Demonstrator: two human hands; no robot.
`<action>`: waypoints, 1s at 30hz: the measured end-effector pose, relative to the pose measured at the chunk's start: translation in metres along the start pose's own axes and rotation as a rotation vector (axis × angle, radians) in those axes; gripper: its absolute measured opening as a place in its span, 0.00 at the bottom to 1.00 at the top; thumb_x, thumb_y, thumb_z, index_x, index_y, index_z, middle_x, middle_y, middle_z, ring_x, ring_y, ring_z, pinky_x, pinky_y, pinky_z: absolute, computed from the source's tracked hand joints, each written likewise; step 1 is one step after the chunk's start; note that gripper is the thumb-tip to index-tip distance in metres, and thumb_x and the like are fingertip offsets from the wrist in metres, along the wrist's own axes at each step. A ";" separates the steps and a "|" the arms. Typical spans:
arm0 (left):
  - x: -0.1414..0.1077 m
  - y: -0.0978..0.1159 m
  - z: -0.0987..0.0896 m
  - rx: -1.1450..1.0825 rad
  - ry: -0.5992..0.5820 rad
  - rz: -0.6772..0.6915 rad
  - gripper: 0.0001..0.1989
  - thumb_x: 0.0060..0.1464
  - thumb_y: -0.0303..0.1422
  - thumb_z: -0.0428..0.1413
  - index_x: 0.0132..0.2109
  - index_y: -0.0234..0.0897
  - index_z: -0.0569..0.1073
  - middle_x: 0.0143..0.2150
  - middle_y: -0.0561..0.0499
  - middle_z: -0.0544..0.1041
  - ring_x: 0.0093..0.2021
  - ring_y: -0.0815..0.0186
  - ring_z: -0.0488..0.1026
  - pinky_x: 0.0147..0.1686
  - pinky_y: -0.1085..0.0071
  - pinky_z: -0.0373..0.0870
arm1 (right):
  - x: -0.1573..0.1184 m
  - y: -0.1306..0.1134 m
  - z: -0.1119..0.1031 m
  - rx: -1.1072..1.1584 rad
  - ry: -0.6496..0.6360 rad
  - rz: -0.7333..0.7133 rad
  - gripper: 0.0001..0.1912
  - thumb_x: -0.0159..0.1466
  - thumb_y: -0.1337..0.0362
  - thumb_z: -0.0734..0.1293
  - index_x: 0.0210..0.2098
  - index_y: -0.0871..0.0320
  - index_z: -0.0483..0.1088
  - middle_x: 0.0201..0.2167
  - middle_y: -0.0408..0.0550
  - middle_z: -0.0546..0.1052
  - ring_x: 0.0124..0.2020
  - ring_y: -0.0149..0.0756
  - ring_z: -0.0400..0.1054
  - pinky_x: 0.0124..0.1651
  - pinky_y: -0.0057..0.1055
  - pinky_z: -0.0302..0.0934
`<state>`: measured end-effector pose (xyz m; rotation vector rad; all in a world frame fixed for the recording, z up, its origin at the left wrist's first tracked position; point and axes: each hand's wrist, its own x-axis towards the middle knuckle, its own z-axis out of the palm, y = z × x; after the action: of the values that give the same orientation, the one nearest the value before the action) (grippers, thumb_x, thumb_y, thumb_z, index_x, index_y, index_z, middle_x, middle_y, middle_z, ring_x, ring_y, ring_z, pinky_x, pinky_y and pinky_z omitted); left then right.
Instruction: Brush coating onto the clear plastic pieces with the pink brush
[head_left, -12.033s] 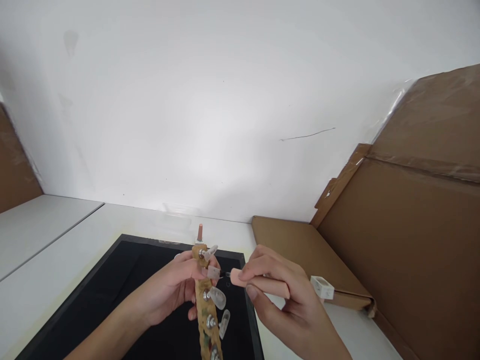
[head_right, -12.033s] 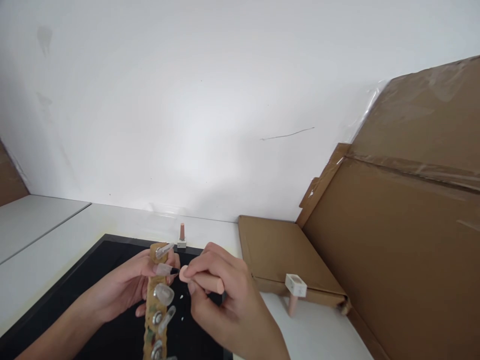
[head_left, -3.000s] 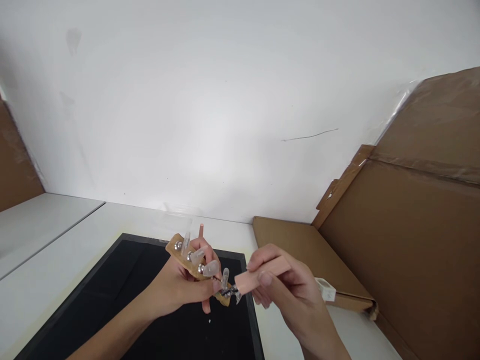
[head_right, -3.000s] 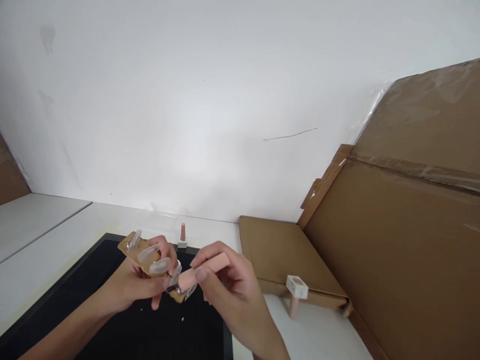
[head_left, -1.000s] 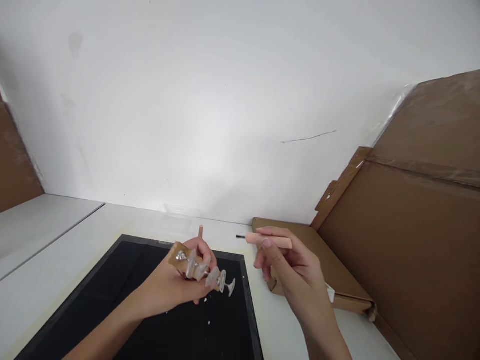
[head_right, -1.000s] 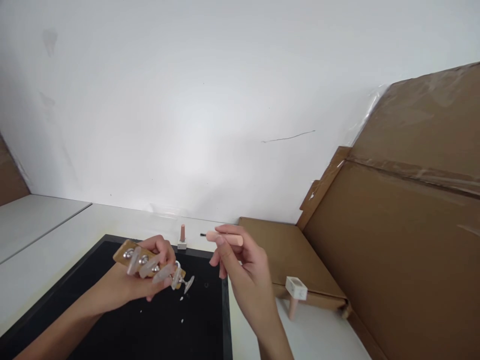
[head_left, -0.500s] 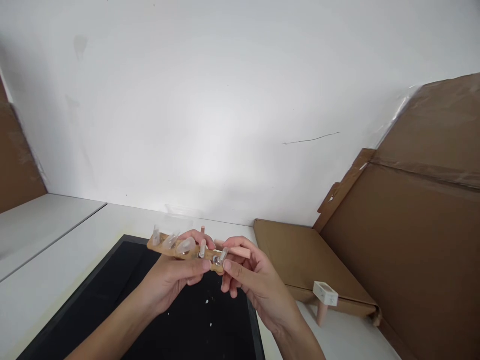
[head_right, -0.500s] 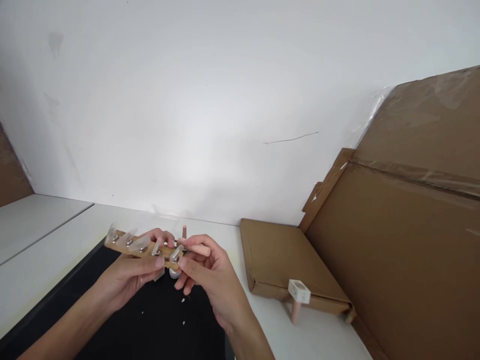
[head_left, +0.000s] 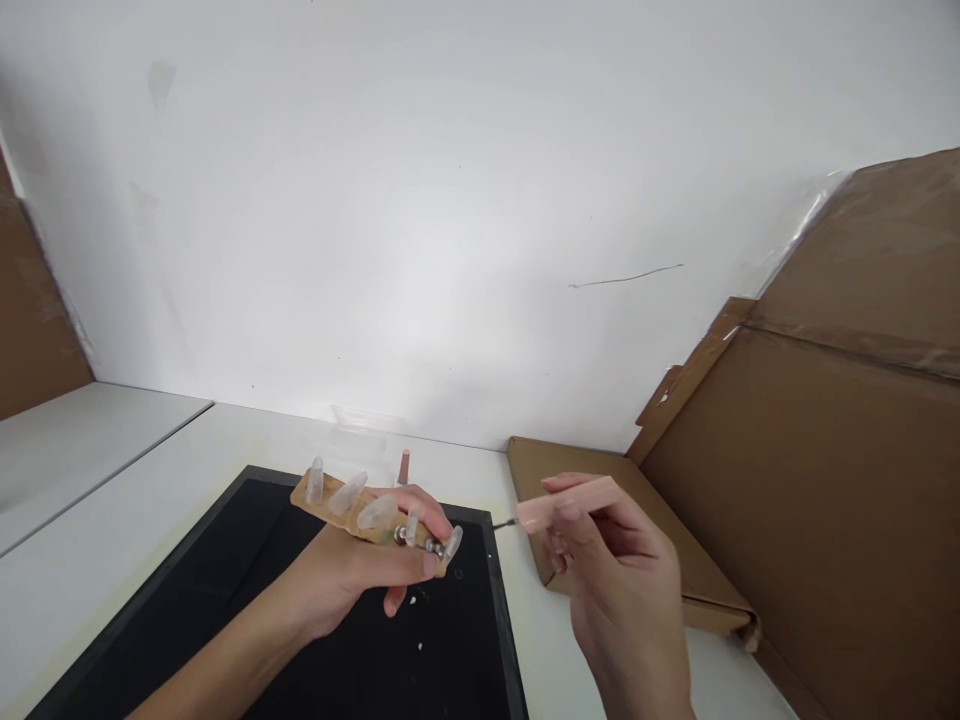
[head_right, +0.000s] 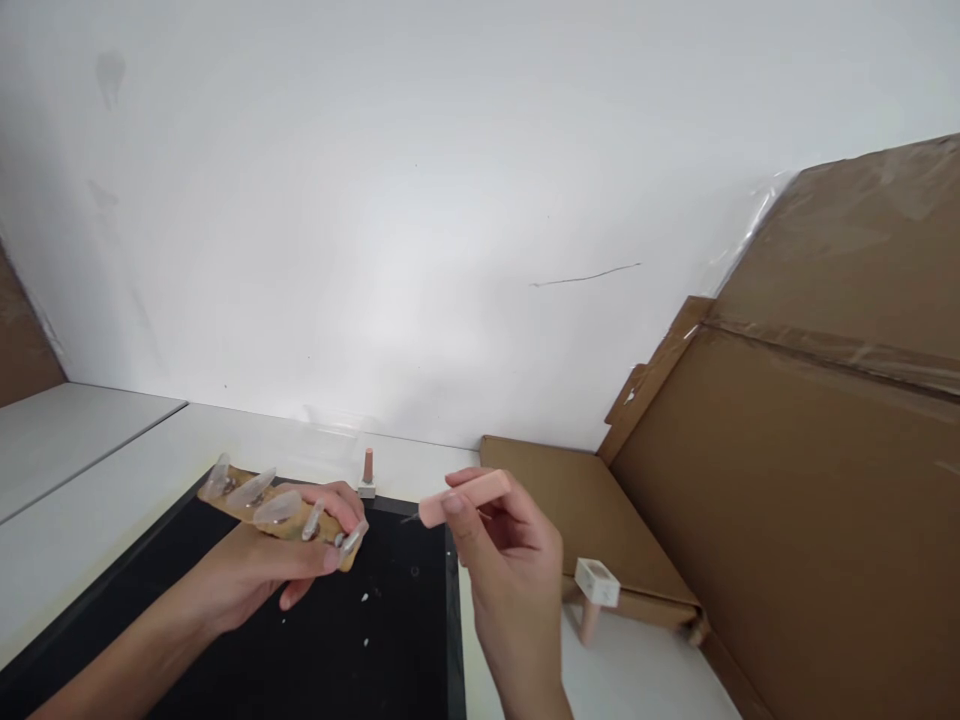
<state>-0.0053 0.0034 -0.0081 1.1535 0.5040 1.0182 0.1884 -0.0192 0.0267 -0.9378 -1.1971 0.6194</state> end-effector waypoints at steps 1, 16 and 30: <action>0.000 -0.001 0.001 0.008 -0.006 0.001 0.05 0.43 0.26 0.65 0.31 0.36 0.79 0.35 0.51 0.72 0.23 0.75 0.65 0.13 0.84 0.59 | -0.002 -0.001 -0.001 0.025 -0.010 -0.016 0.19 0.53 0.51 0.74 0.18 0.58 0.71 0.25 0.45 0.73 0.15 0.23 0.55 0.16 0.23 0.53; 0.004 -0.008 0.007 -0.003 -0.019 -0.012 0.03 0.43 0.24 0.64 0.27 0.34 0.77 0.34 0.51 0.71 0.22 0.75 0.66 0.14 0.83 0.62 | -0.011 0.008 0.014 -0.037 0.028 -0.020 0.19 0.58 0.57 0.72 0.17 0.58 0.66 0.14 0.37 0.65 0.13 0.22 0.55 0.14 0.19 0.50; 0.028 -0.030 -0.010 -0.238 0.259 -0.174 0.06 0.40 0.23 0.66 0.31 0.32 0.79 0.26 0.55 0.72 0.19 0.80 0.64 0.19 0.86 0.64 | 0.011 0.034 0.004 -0.088 -0.014 0.006 0.20 0.63 0.52 0.66 0.20 0.58 0.64 0.24 0.41 0.73 0.15 0.21 0.55 0.19 0.24 0.53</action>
<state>0.0128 0.0311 -0.0350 0.7574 0.6574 1.0490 0.1901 0.0075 0.0030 -1.0130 -1.2428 0.5827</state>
